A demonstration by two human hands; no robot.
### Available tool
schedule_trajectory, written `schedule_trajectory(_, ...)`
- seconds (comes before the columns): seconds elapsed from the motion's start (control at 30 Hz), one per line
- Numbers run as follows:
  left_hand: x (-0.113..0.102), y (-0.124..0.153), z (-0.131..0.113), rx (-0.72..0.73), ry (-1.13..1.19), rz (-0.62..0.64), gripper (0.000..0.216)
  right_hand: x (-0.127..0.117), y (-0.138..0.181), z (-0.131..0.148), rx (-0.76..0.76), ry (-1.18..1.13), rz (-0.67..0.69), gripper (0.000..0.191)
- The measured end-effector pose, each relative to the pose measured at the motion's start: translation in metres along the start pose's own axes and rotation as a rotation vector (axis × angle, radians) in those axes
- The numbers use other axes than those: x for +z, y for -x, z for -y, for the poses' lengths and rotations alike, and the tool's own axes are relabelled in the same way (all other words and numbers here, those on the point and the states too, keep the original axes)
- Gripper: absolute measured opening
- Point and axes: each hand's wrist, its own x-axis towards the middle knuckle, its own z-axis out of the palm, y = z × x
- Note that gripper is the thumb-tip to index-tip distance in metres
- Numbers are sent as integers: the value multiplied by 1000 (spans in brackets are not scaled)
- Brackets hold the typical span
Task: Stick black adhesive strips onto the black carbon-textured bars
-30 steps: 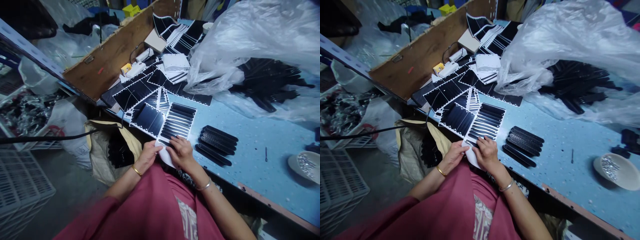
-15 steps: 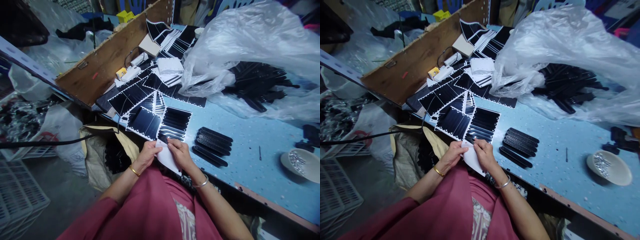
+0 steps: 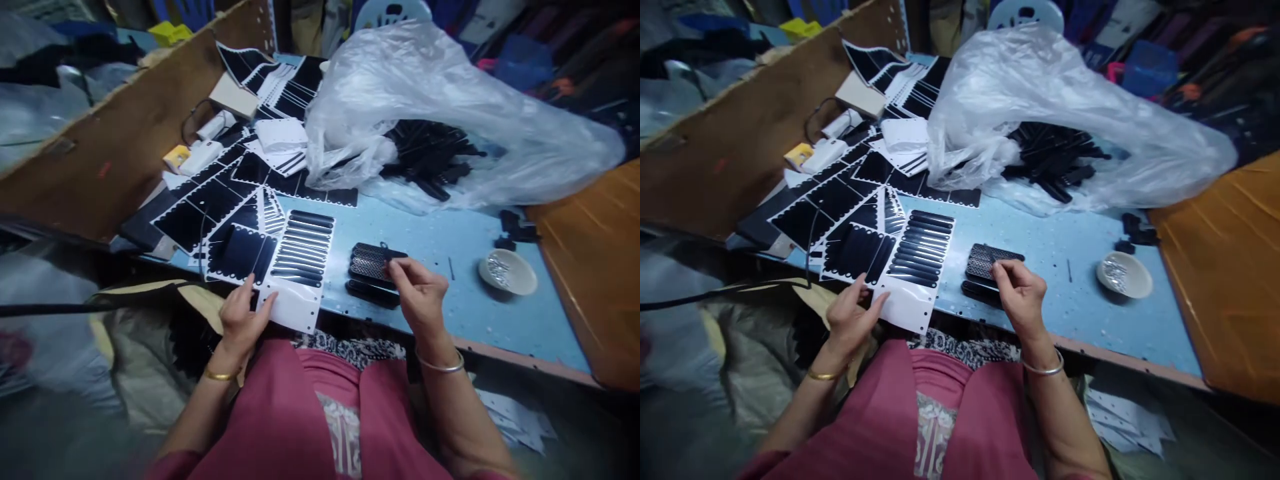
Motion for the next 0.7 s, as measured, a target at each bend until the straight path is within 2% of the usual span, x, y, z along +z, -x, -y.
schedule_trajectory(0.07,3,-7,-21,68,68,-1,43,-18,8,-5,-54,123,33,16)
schedule_trajectory(0.1,7,-9,-36,63,158,46,38,-24,12,-6,-91,163,48,15)
schedule_trajectory(0.17,20,-12,-71,-48,409,276,31,-27,22,-5,-195,232,81,13)
schedule_trajectory(0.27,49,-15,-121,-291,768,735,27,-24,34,-1,-374,342,139,10)
schedule_trajectory(0.37,74,-20,-148,-424,942,949,26,-26,38,-3,-465,412,179,11)
schedule_trajectory(0.47,87,-24,-151,-536,1023,1018,28,-37,37,-10,-462,384,195,16)
schedule_trajectory(0.6,91,-27,-146,-602,1024,960,28,-51,34,-20,-454,328,191,19)
schedule_trajectory(0.7,89,-29,-146,-582,969,947,27,-52,33,-23,-505,348,198,20)
